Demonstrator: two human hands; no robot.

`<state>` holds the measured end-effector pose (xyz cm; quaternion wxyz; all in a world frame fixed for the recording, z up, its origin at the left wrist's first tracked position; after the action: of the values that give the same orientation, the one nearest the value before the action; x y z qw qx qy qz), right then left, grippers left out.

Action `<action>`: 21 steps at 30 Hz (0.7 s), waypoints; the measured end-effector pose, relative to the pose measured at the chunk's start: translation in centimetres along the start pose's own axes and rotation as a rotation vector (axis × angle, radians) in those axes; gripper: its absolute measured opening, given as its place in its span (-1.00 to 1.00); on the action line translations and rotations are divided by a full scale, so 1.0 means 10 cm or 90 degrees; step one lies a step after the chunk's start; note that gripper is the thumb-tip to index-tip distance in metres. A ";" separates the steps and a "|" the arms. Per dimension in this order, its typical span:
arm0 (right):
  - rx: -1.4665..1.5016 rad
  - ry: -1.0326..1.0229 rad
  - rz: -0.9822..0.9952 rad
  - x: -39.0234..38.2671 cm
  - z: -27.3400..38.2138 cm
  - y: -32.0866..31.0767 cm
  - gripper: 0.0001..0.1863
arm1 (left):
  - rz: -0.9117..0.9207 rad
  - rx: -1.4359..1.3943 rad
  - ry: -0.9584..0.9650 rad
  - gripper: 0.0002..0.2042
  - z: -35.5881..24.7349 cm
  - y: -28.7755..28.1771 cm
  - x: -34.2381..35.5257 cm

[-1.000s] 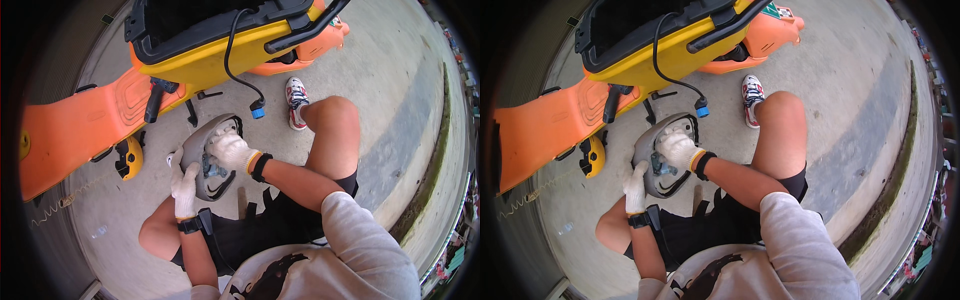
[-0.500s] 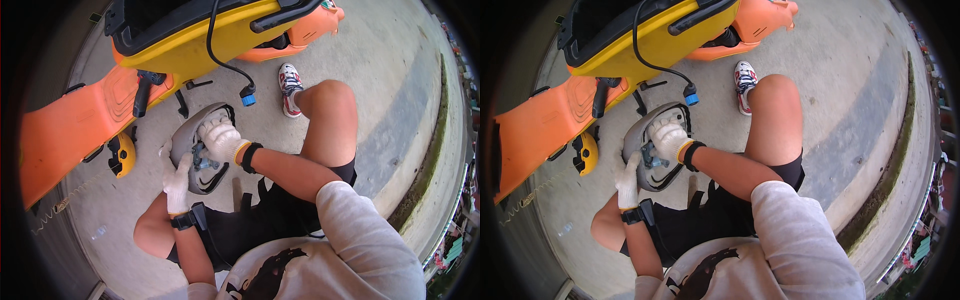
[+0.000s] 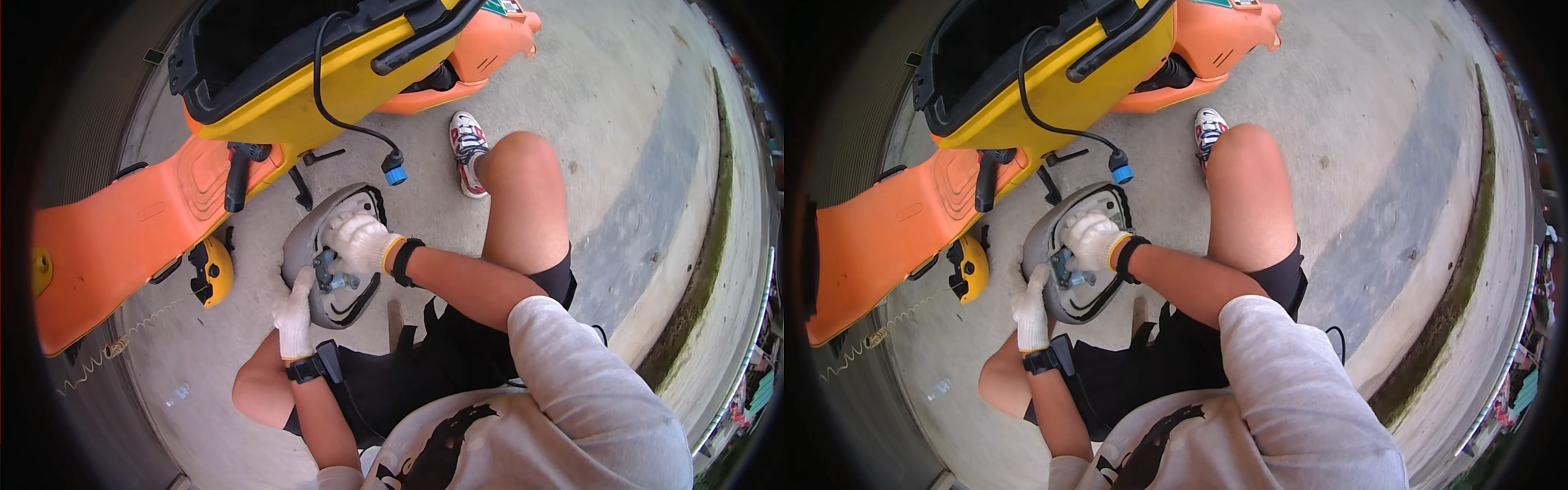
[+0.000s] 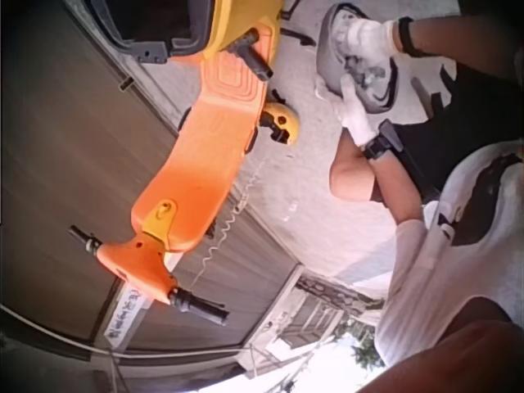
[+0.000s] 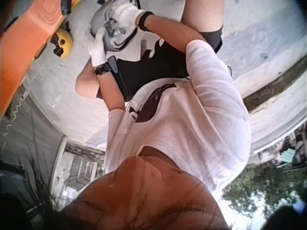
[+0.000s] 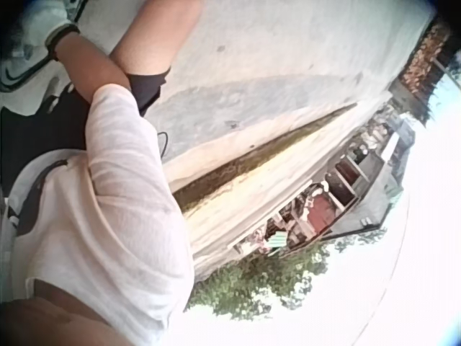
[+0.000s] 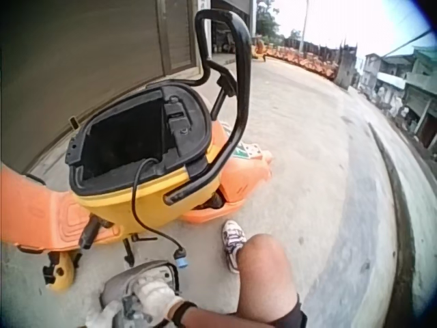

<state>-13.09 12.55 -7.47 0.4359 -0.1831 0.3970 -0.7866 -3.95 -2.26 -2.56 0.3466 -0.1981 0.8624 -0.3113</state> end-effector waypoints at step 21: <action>-0.013 -0.056 0.013 -0.15 0.02 -0.33 -0.51 | -0.022 -0.014 0.022 -0.26 -0.01 -0.03 0.01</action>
<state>-13.89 14.74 -4.62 0.4593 -0.2174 0.3873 -0.7693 -4.05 -2.45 -2.34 0.3237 -0.2116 0.8682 -0.3110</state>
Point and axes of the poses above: each hand's wrist, its own x-axis towards the middle knuckle, its own y-axis out of the palm, z = x × y, the point moved 6 cm from there along x, towards the middle knuckle, and after that the axes turned 9 degrees about -y, right-handed, at the moved point
